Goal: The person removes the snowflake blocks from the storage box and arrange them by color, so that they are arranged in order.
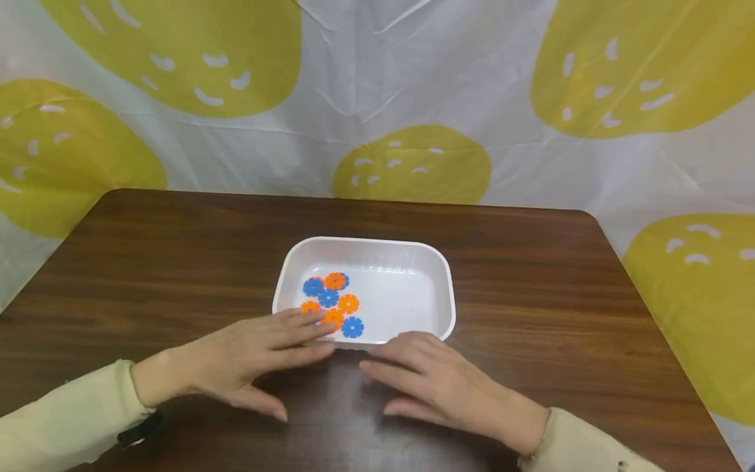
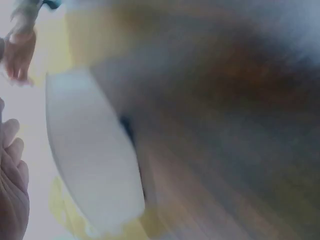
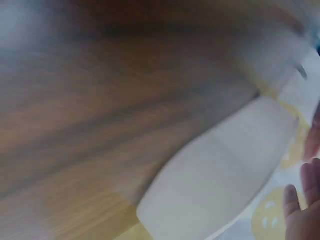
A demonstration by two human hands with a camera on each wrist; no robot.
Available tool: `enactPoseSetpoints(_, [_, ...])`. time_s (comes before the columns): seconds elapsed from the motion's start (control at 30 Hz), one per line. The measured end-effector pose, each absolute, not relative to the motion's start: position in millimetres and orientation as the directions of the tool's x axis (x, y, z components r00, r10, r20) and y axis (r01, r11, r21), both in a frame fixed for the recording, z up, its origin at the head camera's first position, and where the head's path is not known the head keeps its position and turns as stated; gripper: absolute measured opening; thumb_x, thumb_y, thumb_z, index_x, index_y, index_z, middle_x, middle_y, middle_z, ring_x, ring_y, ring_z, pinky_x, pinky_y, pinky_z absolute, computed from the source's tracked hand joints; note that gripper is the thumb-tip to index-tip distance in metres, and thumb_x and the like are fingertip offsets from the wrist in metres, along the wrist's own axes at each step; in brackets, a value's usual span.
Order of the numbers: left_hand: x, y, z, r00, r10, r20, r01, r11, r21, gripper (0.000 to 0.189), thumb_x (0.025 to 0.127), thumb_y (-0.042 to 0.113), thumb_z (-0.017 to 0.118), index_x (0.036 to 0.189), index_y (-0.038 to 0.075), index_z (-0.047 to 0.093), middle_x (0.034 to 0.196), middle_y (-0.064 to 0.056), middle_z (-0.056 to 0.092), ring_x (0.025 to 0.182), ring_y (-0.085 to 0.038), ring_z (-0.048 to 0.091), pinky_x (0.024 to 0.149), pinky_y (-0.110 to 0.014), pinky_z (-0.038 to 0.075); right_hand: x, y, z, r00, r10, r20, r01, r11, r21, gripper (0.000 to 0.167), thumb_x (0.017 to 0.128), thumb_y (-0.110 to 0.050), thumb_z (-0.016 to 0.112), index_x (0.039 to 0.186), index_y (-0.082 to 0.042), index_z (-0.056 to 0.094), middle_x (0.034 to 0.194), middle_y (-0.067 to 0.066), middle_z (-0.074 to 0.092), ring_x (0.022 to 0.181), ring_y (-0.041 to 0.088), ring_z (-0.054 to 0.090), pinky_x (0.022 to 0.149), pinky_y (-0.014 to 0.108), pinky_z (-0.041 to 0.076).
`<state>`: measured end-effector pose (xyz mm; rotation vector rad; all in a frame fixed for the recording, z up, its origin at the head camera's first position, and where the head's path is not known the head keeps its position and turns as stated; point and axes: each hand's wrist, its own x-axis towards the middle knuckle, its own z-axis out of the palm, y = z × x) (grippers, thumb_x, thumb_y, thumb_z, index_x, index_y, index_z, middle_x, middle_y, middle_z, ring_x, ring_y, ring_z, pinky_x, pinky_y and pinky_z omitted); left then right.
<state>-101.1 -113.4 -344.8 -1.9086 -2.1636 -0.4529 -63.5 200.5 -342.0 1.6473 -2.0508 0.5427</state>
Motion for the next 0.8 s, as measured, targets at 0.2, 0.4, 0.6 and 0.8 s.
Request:
enactPoseSetpoints(0.2, [-128, -127, -347, -0.427, 0.769, 0.476, 0.892, 0.271, 0.362, 0.08, 0.079, 0.04, 0.073, 0.143, 0.005, 0.039, 0.148, -0.009, 0.04, 0.136, -0.026, 0.038, 0.111, -0.033, 0.032, -86, 187, -332, -0.494, -0.58, 0.648, -0.869, 0.348, -0.351, 0.027, 0.091, -0.022, 0.063, 0.11, -0.004, 0.067, 0.099, 0.002, 0.066, 0.089, 0.013, 0.061, 0.084, 0.015, 0.047])
enactPoseSetpoints(0.4, [-147, -134, -352, -0.637, 0.656, 0.404, 0.746, 0.392, 0.538, 0.083, 0.072, 0.019, 0.081, 0.141, 0.0, 0.039, 0.144, -0.017, 0.042, 0.129, -0.03, 0.046, 0.103, -0.042, 0.041, -107, 170, -334, -0.743, -0.454, 0.492, -0.668, 0.454, -0.589, 0.029, 0.075, 0.003, 0.074, 0.103, -0.004, 0.068, 0.082, -0.001, 0.067, 0.072, 0.008, 0.06, 0.068, 0.019, 0.053])
enactPoseSetpoints(0.6, [-158, -138, -358, -0.708, 0.611, 0.354, 0.68, 0.457, 0.573, 0.084, 0.073, 0.018, 0.08, 0.142, -0.001, 0.037, 0.147, -0.016, 0.038, 0.132, -0.029, 0.042, 0.107, -0.042, 0.037, -125, 151, -337, -0.853, -0.445, 0.274, -0.485, 0.479, -0.731, 0.02, 0.079, 0.0, 0.072, 0.099, -0.001, 0.068, 0.074, 0.0, 0.064, 0.069, 0.008, 0.058, 0.067, 0.023, 0.055])
enactPoseSetpoints(0.8, [-161, -142, -362, -0.734, 0.592, 0.332, 0.652, 0.479, 0.588, 0.084, 0.074, 0.018, 0.08, 0.142, -0.003, 0.036, 0.148, -0.017, 0.035, 0.134, -0.03, 0.039, 0.108, -0.044, 0.035, -140, 137, -341, -0.835, -0.538, 0.116, -0.433, 0.512, -0.742, 0.018, 0.078, -0.002, 0.071, 0.096, 0.0, 0.068, 0.069, -0.001, 0.06, 0.065, 0.007, 0.054, 0.063, 0.019, 0.048])
